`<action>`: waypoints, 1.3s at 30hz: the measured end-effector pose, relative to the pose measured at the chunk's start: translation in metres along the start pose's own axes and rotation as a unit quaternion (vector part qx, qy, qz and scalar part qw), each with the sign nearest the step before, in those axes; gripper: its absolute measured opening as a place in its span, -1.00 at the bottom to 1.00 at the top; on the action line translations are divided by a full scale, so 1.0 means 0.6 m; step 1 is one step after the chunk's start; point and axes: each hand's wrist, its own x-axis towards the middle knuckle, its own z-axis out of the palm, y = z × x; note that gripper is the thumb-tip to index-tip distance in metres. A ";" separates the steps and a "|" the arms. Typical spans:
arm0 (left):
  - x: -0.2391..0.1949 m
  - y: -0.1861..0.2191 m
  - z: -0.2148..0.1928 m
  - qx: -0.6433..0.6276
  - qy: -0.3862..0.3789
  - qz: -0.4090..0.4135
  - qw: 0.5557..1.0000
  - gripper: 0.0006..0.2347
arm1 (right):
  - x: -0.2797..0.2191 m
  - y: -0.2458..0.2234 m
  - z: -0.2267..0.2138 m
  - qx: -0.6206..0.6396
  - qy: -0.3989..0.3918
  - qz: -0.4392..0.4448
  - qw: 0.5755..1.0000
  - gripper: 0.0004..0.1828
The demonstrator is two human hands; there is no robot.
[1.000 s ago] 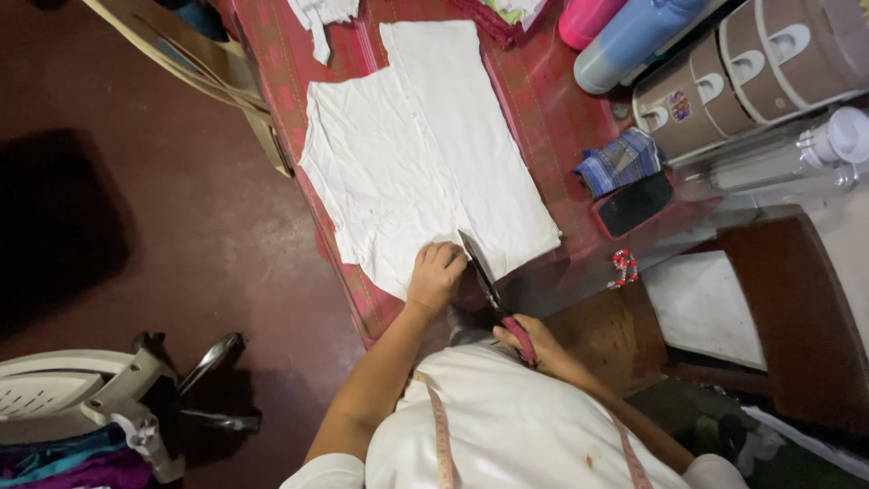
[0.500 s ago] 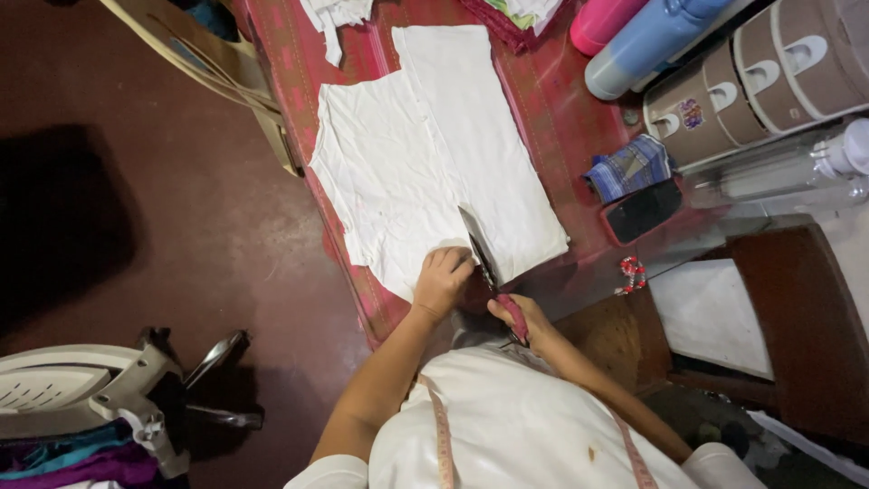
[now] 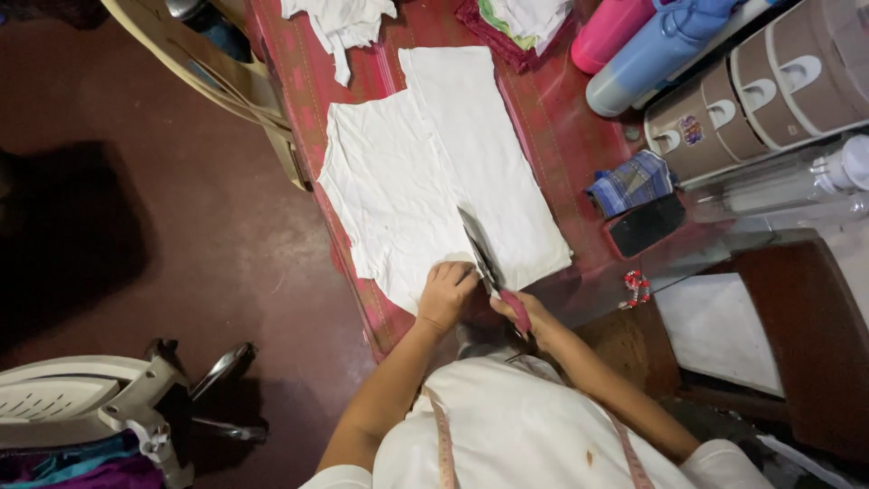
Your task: The person cuts a white shirt laid flat on a table using pink-handled scissors. They trim the sleeves and sides, then fold the fabric and continue cutting along the edges to shape the garment.
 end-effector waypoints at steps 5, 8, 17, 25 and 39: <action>0.001 0.002 -0.002 -0.004 0.007 0.003 1.000 -0.99 | 0.002 -0.035 0.019 -0.008 -0.012 -0.005 1.000 -0.43; -0.002 -0.001 0.003 -0.004 0.009 0.002 1.000 -0.99 | 0.022 -0.022 0.019 -0.004 -0.012 -0.012 1.000 -0.44; 0.003 0.006 -0.007 -0.025 -0.011 -0.020 0.999 -0.96 | 0.072 0.028 0.015 -0.068 0.040 -0.039 0.996 -0.55; 0.003 0.005 -0.012 -0.020 -0.029 -0.019 0.999 -0.95 | 0.001 -0.106 0.030 -0.025 0.004 -0.002 1.000 -0.49; -0.033 -0.005 0.039 -0.031 -0.045 -0.026 0.998 -0.92 | 0.027 -0.165 0.077 -0.055 0.023 -0.015 0.998 -0.46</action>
